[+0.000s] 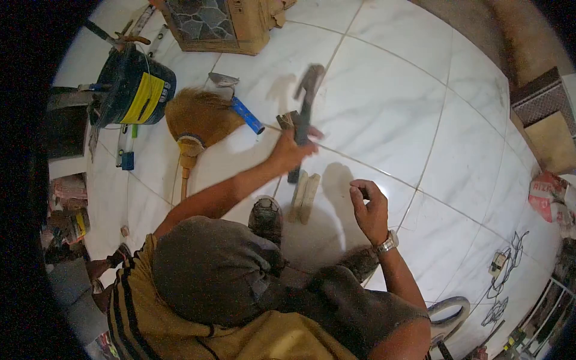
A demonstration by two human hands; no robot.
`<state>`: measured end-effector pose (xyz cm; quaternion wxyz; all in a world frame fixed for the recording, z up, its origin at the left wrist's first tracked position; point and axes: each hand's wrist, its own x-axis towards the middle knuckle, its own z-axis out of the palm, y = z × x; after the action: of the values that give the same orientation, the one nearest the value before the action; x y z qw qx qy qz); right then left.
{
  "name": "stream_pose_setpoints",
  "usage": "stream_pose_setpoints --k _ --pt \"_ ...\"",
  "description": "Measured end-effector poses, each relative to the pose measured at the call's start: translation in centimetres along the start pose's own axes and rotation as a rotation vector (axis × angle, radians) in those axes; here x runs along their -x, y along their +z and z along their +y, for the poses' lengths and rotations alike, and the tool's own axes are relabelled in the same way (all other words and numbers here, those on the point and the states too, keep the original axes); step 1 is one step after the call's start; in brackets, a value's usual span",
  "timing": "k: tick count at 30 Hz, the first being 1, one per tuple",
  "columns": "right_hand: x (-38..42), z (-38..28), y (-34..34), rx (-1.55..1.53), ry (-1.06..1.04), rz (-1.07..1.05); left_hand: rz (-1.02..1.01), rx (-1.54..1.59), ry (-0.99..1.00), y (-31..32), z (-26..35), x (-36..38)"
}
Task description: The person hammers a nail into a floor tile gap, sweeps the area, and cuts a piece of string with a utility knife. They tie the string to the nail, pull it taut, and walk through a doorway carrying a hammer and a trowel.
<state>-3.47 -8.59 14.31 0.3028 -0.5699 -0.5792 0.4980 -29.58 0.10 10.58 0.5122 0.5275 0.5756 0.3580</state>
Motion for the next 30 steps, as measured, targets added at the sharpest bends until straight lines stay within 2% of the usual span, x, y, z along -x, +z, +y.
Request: stream_pose_setpoints --k 1,3,5,6,9,10,13,14,15,17,18,21,22,25,27,29,30 --pt "-0.6 -0.5 0.4 -0.129 0.033 -0.001 -0.042 0.063 0.050 1.0 -0.9 1.1" --pt "-1.7 -2.3 1.9 -0.388 0.098 -0.022 -0.127 0.083 -0.051 1.9 0.3 3.2" --pt "-2.3 -3.7 3.0 -0.467 0.146 -0.085 -0.241 0.104 0.004 3.5 -0.2 4.5" --pt "-2.5 -4.1 3.2 -0.502 0.172 -0.110 -0.231 0.042 -0.039 4.1 0.7 5.5" --pt "-2.6 -3.9 2.3 -0.295 0.009 -0.426 -0.303 -0.047 -0.038 3.2 2.3 6.5" --pt "-2.3 -3.3 1.6 -0.308 0.100 -0.433 -0.322 -0.005 -0.006 2.9 1.2 6.7" --pt "-3.4 -2.8 -0.5 0.000 0.093 -0.438 -0.292 0.168 -0.155 0.8 0.1 7.3" --pt "-4.0 -1.1 -1.1 0.053 0.006 -0.377 -0.183 0.096 -0.126 0.2 -0.2 7.2" --pt "-5.1 0.5 -1.4 0.101 -0.089 -0.311 -0.156 0.080 -0.148 -0.7 -0.1 7.1" --pt "-6.8 -0.6 -2.5 0.302 -0.087 -0.369 -0.106 0.056 -0.198 -2.2 0.1 7.2" --pt "-7.8 -2.6 -2.8 0.506 -0.068 -0.478 -0.100 -0.022 -0.202 -2.7 0.1 7.6" --pt "-9.3 -5.7 -2.6 0.728 -0.255 -0.581 -0.123 -0.192 -0.207 -2.8 0.7 9.2" --pt "-9.4 -7.1 -2.2 0.696 -0.325 -0.581 -0.143 -0.214 -0.204 -2.6 0.7 10.4" --pt "-8.5 -9.5 0.1 0.940 -0.034 -0.862 -0.256 -0.122 -0.177 -0.7 0.2 13.0" --pt "-5.6 -5.0 0.4 0.707 -0.183 -0.941 -0.342 -0.043 -0.189 0.7 0.1 13.6" --pt "-2.1 -0.3 1.6 0.233 -0.274 -0.783 -0.467 -0.018 -0.240 1.3 0.9 13.3" --pt "-0.5 -2.6 0.9 0.042 -0.078 -0.795 -0.481 -0.116 -0.130 1.9 1.6 13.1"
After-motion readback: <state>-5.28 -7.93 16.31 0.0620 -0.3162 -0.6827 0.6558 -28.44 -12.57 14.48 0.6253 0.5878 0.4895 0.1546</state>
